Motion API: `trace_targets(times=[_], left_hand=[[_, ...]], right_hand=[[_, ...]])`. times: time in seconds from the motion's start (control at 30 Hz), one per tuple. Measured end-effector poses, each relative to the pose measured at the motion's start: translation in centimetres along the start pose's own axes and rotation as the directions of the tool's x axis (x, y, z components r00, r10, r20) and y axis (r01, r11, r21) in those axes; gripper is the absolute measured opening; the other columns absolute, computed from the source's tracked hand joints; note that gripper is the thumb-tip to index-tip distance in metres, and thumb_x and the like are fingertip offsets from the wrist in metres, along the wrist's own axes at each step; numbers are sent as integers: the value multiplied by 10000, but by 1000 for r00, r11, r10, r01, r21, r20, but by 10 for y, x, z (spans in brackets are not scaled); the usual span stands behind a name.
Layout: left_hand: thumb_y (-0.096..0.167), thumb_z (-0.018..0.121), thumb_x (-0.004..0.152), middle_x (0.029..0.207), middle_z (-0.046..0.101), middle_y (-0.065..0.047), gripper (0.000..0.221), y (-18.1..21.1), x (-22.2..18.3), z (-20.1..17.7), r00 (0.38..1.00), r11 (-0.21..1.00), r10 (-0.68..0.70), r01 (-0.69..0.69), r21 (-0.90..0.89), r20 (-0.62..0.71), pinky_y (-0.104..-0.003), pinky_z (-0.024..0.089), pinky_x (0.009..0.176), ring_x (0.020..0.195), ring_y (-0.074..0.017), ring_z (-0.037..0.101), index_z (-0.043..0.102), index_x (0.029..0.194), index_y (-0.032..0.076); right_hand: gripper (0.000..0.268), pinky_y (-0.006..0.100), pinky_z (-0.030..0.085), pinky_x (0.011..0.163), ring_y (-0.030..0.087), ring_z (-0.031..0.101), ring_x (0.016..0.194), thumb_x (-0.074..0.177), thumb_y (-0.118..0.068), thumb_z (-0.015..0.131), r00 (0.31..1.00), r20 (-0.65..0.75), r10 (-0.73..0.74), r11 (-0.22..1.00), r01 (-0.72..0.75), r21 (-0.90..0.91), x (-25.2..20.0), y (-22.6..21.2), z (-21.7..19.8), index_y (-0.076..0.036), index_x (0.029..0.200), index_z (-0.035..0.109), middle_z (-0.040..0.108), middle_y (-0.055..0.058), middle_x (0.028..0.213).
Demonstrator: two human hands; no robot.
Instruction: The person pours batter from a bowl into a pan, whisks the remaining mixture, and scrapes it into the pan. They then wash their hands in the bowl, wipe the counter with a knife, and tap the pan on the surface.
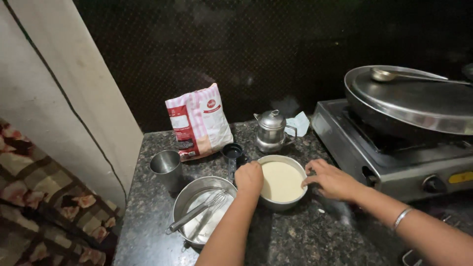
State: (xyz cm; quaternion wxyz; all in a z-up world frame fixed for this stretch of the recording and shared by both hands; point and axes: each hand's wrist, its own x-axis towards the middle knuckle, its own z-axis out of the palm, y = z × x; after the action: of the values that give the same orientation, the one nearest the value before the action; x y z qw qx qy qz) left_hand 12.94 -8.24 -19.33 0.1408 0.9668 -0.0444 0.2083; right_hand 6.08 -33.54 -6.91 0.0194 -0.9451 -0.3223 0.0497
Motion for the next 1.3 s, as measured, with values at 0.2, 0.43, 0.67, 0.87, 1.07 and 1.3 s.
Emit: trace_targets(times=[0.2, 0.43, 0.67, 0.87, 1.07, 1.3], left_hand=[[133, 569, 908, 822, 759, -165, 205, 7, 5, 3, 993, 993, -116, 116, -22, 18, -431, 615, 653, 742, -324, 765, 752, 836, 73], [157, 539, 954, 875, 762, -175, 247, 6, 5, -8, 983, 988, -150, 154, -31, 104, -449, 615, 696, 798, -344, 764, 761, 895, 67], [151, 550, 939, 933, 760, -183, 238, 8, 8, -16, 966, 977, -196, 207, -47, 169, -453, 614, 737, 866, -351, 761, 775, 921, 74], [152, 539, 950, 934, 756, -195, 244, 7, 5, -11, 958, 971, -227, 238, -41, 175, -458, 616, 741, 871, -358, 760, 768, 933, 68], [154, 501, 987, 928, 749, -208, 248, 10, -10, -42, 952, 960, -256, 271, -73, 166, -502, 596, 735, 857, -388, 749, 731, 1016, 67], [124, 631, 848, 863, 738, -142, 197, 10, -29, -115, 963, 966, -251, 243, -92, -101, -510, 542, 725, 834, -351, 717, 711, 1025, 93]], right_hand=[[513, 391, 360, 1160, 228, 355, 1402, 728, -35, 690, 982, 129, 137, 977, -155, 146, 5, -5, 14, -312, 1136, 832, 471, -6, 1373], [558, 428, 280, 1238, 257, 329, 1461, 783, -144, 732, 986, 85, 145, 912, -167, 375, 22, 11, 44, -329, 1309, 716, 451, -4, 1497], [896, 567, 58, 1254, 284, -24, 1553, 809, -193, 744, 940, 309, 141, 968, -65, -243, -6, -27, -26, -372, 1595, 354, 100, 31, 1688], [490, 522, 102, 1274, 266, 79, 1566, 831, -246, 728, 952, 297, 67, 975, 1, -220, 10, -15, -56, -320, 1315, 701, 291, -8, 1629], [368, 473, 175, 1254, 251, 193, 1536, 824, -251, 721, 971, 233, 47, 988, -12, -151, 22, -5, -36, -246, 1190, 766, 397, 7, 1544], [368, 409, 375, 1160, 208, 495, 1345, 811, -257, 696, 998, 65, 11, 997, -15, 70, 51, -32, -65, -198, 1172, 737, 603, 2, 1310]])
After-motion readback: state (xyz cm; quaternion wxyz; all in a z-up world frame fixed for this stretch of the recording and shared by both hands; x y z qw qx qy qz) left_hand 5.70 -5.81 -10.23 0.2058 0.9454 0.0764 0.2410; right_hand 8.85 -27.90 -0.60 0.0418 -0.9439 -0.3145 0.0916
